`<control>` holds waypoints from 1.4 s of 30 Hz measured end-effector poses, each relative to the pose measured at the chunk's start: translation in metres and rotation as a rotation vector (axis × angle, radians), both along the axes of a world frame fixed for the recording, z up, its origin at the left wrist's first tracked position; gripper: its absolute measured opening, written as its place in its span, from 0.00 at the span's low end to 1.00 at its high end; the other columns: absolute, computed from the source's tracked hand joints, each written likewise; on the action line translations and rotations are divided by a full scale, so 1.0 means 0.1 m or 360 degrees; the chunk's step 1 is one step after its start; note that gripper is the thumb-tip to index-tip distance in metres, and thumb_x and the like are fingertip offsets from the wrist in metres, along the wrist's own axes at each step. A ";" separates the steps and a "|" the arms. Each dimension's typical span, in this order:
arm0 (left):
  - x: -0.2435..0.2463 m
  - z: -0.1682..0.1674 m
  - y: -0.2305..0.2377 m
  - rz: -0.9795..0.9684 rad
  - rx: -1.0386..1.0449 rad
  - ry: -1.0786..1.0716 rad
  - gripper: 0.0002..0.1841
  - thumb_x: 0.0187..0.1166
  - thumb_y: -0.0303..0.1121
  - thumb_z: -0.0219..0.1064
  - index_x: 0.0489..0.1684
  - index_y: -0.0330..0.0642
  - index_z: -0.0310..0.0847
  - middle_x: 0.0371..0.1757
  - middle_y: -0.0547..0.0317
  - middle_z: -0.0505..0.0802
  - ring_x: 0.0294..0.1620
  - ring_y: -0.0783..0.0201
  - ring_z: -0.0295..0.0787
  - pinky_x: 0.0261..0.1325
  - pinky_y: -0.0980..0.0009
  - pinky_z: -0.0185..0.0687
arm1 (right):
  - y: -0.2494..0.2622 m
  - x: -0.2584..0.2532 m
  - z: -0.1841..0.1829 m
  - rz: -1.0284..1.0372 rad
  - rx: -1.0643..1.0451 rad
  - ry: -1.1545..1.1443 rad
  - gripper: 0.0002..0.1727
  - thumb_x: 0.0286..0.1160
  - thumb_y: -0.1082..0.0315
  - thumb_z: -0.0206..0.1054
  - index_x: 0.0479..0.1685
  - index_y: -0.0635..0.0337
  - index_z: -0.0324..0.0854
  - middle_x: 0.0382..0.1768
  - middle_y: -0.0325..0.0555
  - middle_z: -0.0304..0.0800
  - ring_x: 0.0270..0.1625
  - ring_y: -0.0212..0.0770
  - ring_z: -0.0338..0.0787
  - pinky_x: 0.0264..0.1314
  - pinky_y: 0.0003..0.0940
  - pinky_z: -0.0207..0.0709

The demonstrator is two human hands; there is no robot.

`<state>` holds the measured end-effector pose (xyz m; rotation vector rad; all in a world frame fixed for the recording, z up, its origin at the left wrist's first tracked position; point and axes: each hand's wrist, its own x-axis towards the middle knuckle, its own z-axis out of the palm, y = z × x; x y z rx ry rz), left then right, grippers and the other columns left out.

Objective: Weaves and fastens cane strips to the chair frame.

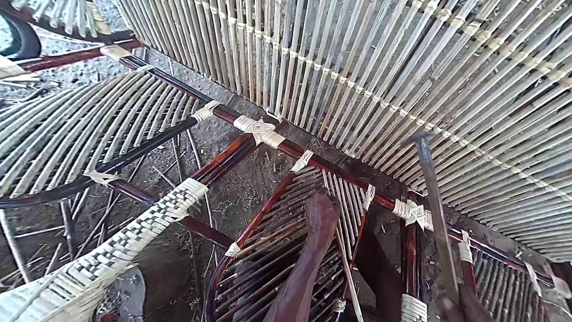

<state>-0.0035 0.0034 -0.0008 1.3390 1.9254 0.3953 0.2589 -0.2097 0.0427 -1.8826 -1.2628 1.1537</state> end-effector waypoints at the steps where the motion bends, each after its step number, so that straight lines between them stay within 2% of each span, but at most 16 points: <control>1: 0.01 0.00 0.01 0.0003 -0.0027 0.0002 0.10 0.83 0.34 0.66 0.47 0.38 0.89 0.37 0.38 0.93 0.40 0.39 0.92 0.41 0.40 0.86 | 0.09 -0.01 -0.06 0.0119 -0.0033 -0.0173 0.21 0.89 0.60 0.55 0.60 0.74 0.77 0.24 0.43 0.83 0.20 0.36 0.81 0.22 0.38 0.79; 5: 0.02 0.00 0.06 0.0032 -0.0060 0.0011 0.10 0.83 0.34 0.66 0.48 0.38 0.90 0.38 0.39 0.94 0.42 0.40 0.93 0.44 0.40 0.86 | 0.51 -0.18 -0.24 0.0330 -0.0243 -0.0776 0.24 0.84 0.51 0.61 0.48 0.68 0.86 0.22 0.54 0.84 0.25 0.54 0.86 0.30 0.58 0.79; 8: 0.02 0.00 0.03 0.0034 -0.0061 -0.0022 0.10 0.82 0.35 0.68 0.47 0.38 0.90 0.36 0.40 0.93 0.40 0.39 0.93 0.42 0.41 0.85 | 0.62 -0.23 -0.34 0.0393 -0.0096 -0.0928 0.27 0.85 0.46 0.56 0.44 0.64 0.85 0.18 0.50 0.82 0.20 0.52 0.85 0.23 0.53 0.77; 11: 0.01 0.02 0.01 0.0034 -0.0052 -0.0033 0.10 0.82 0.35 0.67 0.48 0.38 0.89 0.35 0.40 0.93 0.38 0.39 0.92 0.40 0.40 0.85 | 0.62 -0.27 -0.38 0.0388 0.0303 -0.1057 0.31 0.84 0.42 0.52 0.35 0.62 0.84 0.11 0.44 0.76 0.12 0.41 0.79 0.14 0.40 0.72; 13: 0.01 0.02 0.01 0.0034 -0.0049 -0.0028 0.10 0.82 0.34 0.67 0.48 0.38 0.89 0.35 0.39 0.93 0.38 0.39 0.92 0.39 0.41 0.85 | 0.61 -0.30 -0.42 0.0392 0.0407 -0.1160 0.30 0.84 0.44 0.52 0.34 0.62 0.84 0.10 0.43 0.76 0.11 0.41 0.79 0.12 0.40 0.71; 17: 0.02 0.01 0.02 0.0027 -0.0038 -0.0007 0.09 0.82 0.34 0.66 0.47 0.39 0.89 0.36 0.40 0.93 0.39 0.40 0.93 0.40 0.41 0.86 | 0.74 -0.33 -0.44 0.0474 -0.0072 -0.1186 0.23 0.85 0.52 0.56 0.52 0.65 0.86 0.23 0.58 0.88 0.27 0.63 0.92 0.29 0.61 0.83; 19: 0.02 0.01 0.04 0.0028 -0.0039 0.0006 0.09 0.83 0.34 0.66 0.47 0.39 0.89 0.35 0.40 0.93 0.39 0.40 0.93 0.40 0.41 0.85 | 0.79 -0.32 -0.42 0.0449 0.0022 -0.1143 0.26 0.85 0.48 0.54 0.47 0.63 0.86 0.21 0.53 0.86 0.24 0.57 0.90 0.26 0.57 0.82; 22: 0.03 0.02 0.02 0.0030 -0.0032 -0.0007 0.09 0.83 0.34 0.66 0.47 0.39 0.89 0.34 0.41 0.93 0.37 0.40 0.92 0.38 0.42 0.85 | 0.72 -0.36 -0.32 0.0395 0.0338 -0.1107 0.30 0.86 0.43 0.50 0.38 0.62 0.85 0.12 0.43 0.77 0.13 0.41 0.80 0.15 0.40 0.73; 25: 0.03 0.01 0.01 0.0036 -0.0009 0.0001 0.10 0.83 0.34 0.66 0.48 0.39 0.89 0.34 0.40 0.93 0.37 0.40 0.92 0.38 0.42 0.86 | 0.64 -0.39 -0.31 0.0346 0.0479 -0.1135 0.32 0.87 0.43 0.49 0.36 0.64 0.84 0.10 0.43 0.74 0.10 0.38 0.77 0.12 0.35 0.70; 28: 0.03 0.01 0.03 0.0008 -0.0083 0.0029 0.12 0.84 0.36 0.65 0.54 0.38 0.89 0.38 0.39 0.94 0.42 0.38 0.93 0.43 0.39 0.86 | 0.64 -0.36 -0.43 0.0458 0.0136 -0.1238 0.26 0.85 0.49 0.54 0.43 0.65 0.87 0.16 0.52 0.83 0.18 0.56 0.88 0.20 0.55 0.80; 30: 0.04 0.01 0.04 0.0012 -0.0097 0.0029 0.12 0.83 0.36 0.66 0.53 0.39 0.89 0.38 0.40 0.94 0.42 0.39 0.93 0.44 0.39 0.86 | 0.71 -0.34 -0.42 0.0475 -0.0080 -0.1170 0.24 0.85 0.49 0.55 0.48 0.63 0.86 0.21 0.56 0.87 0.25 0.61 0.91 0.27 0.60 0.82; 36: 0.04 0.02 0.01 0.0036 -0.0042 -0.0014 0.11 0.83 0.35 0.66 0.51 0.38 0.89 0.36 0.39 0.93 0.38 0.39 0.92 0.39 0.40 0.86 | 0.62 -0.44 -0.27 0.0328 0.0494 -0.1106 0.31 0.87 0.44 0.50 0.38 0.65 0.84 0.11 0.43 0.76 0.11 0.38 0.77 0.13 0.35 0.71; 38: 0.03 0.02 0.02 0.0034 -0.0055 0.0005 0.11 0.83 0.35 0.66 0.50 0.39 0.89 0.35 0.40 0.93 0.38 0.40 0.93 0.39 0.41 0.86 | 0.59 -0.42 -0.38 0.0374 0.0351 -0.1215 0.27 0.85 0.49 0.53 0.41 0.67 0.86 0.12 0.49 0.80 0.14 0.48 0.84 0.15 0.45 0.77; 40: 0.04 0.02 0.04 0.0030 -0.0089 0.0021 0.12 0.83 0.36 0.67 0.53 0.38 0.89 0.38 0.39 0.94 0.41 0.39 0.93 0.42 0.40 0.86 | 0.69 -0.38 -0.36 0.0464 -0.0104 -0.1219 0.23 0.86 0.53 0.57 0.52 0.66 0.86 0.24 0.60 0.89 0.28 0.64 0.93 0.30 0.62 0.84; 41: 0.05 0.02 0.05 0.0027 -0.0088 0.0034 0.12 0.83 0.35 0.67 0.53 0.38 0.89 0.38 0.39 0.94 0.41 0.39 0.93 0.43 0.41 0.86 | 0.76 -0.38 -0.29 0.0467 -0.0228 -0.1173 0.24 0.87 0.52 0.57 0.57 0.65 0.86 0.29 0.62 0.91 0.34 0.67 0.93 0.36 0.65 0.84; 42: 0.05 0.02 0.07 0.0024 -0.0083 0.0046 0.11 0.83 0.35 0.67 0.52 0.39 0.89 0.38 0.40 0.94 0.42 0.40 0.93 0.44 0.41 0.87 | 0.79 -0.38 -0.23 0.0457 -0.0177 -0.1132 0.25 0.87 0.51 0.56 0.57 0.65 0.86 0.28 0.60 0.90 0.31 0.64 0.93 0.34 0.63 0.84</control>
